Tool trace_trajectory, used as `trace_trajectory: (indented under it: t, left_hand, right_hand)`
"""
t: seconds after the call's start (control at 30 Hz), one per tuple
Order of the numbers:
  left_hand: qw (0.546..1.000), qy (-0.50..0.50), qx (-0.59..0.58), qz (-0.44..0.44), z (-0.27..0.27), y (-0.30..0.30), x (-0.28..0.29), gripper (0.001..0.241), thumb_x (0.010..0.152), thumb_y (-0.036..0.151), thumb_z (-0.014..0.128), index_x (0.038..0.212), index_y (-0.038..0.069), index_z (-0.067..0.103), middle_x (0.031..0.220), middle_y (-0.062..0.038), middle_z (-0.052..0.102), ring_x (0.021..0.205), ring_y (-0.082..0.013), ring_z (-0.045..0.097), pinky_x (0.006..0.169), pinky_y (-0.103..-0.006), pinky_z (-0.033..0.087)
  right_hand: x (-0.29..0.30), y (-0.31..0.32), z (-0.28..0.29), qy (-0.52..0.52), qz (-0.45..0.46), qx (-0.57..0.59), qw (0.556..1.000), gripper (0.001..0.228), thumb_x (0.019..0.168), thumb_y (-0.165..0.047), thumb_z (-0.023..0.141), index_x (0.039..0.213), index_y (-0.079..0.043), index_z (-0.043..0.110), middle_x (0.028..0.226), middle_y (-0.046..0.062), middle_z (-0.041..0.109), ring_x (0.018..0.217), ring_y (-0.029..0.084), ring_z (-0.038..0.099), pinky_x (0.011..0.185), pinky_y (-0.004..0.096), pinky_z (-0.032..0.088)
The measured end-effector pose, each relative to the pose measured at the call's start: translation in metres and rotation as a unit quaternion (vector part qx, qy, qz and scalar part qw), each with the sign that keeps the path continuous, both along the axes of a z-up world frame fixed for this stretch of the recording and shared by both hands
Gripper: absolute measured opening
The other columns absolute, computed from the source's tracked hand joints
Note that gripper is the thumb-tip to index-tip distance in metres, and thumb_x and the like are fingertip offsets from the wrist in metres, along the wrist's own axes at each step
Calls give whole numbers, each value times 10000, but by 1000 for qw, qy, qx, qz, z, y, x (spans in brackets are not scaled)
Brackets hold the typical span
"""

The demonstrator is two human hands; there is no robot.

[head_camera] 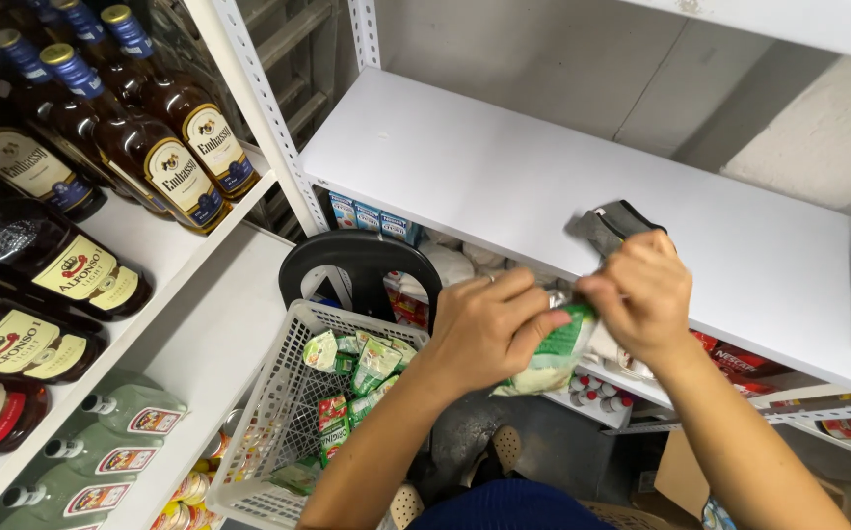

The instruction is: Cleaning tomato sauce pouches with a cloth and placing them onto a grocery shelf.

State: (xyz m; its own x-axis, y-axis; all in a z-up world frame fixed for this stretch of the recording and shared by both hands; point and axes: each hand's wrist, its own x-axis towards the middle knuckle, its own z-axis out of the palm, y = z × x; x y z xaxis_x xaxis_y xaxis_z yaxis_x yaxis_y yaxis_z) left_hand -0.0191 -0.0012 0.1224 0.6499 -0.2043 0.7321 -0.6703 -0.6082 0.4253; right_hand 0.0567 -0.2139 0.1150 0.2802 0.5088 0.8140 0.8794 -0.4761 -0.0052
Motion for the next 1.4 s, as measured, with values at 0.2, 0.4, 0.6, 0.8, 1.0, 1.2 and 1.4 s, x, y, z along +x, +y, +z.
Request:
trace_trajectory:
  t: [0.2, 0.4, 0.6, 0.8, 1.0, 1.2, 1.4]
  left_hand:
    - [994, -76, 80, -17, 37, 7, 13, 213, 953, 275, 756, 874, 98, 667, 876, -14, 554, 736, -193, 640, 620, -365, 491]
    - [996, -70, -12, -46, 69, 4, 26, 204, 930, 260, 763, 861, 91, 671, 908, -53, 580, 705, -196, 626, 622, -330, 507]
    - [827, 102, -446, -327, 66, -13, 56, 270, 1035, 225, 663, 819, 97, 564, 1067, -13, 681, 1086, -159, 696, 973, -309, 558]
    - [537, 429, -690, -228, -15, -16, 104, 255, 1020, 354, 647, 975, 104, 636, 854, -49, 687, 779, -208, 681, 783, -373, 550]
    - [435, 413, -753, -272, -79, -37, 95, 507, 991, 522, 514, 1161, 60, 636, 1077, -53, 656, 1018, -210, 578, 959, -459, 481]
    - [499, 292, -764, -287, -68, -45, 76, 333, 965, 234, 647, 1277, 135, 590, 1284, -4, 632, 1235, -169, 552, 1117, -421, 450]
    - [552, 219, -773, -224, -74, -41, 76, 314, 1001, 257, 692, 1262, 107, 605, 1228, -20, 676, 1137, -154, 616, 1027, -416, 475]
  right_hand:
    - [0, -18, -20, 217, 178, 277, 919, 245, 1063, -39, 628, 1269, -38, 495, 1326, 140, 548, 1066, 174, 620, 983, 297, 562]
    - [20, -30, -80, -68, -5, 120, 990, 566, 917, 92, 751, 1332, -185, 482, 1388, 174, 452, 1227, 347, 565, 970, 423, 574]
    - [3, -3, -42, -226, 104, 178, 952, 629, 853, -224, 736, 1409, -391, 495, 1399, 84, 407, 1239, 421, 457, 1016, 552, 558]
    - [-44, -6, 54, -165, 86, -20, 982, 257, 866, -270, 847, 1093, -290, 728, 1247, -43, 671, 1219, 262, 536, 1003, 471, 487]
    - [-17, 0, 79, 151, 77, 122, 978, 93, 923, -82, 790, 973, -44, 721, 1039, 66, 742, 1063, 200, 674, 948, 323, 523]
    - [41, -4, 104, 317, 17, 182, 931, 108, 1048, -88, 753, 1065, 7, 704, 963, 63, 722, 876, 86, 653, 794, 254, 542]
    - [31, 21, 141, 259, -95, 31, 961, 193, 1061, -185, 710, 1091, -2, 656, 823, 98, 694, 710, 146, 650, 626, 305, 515]
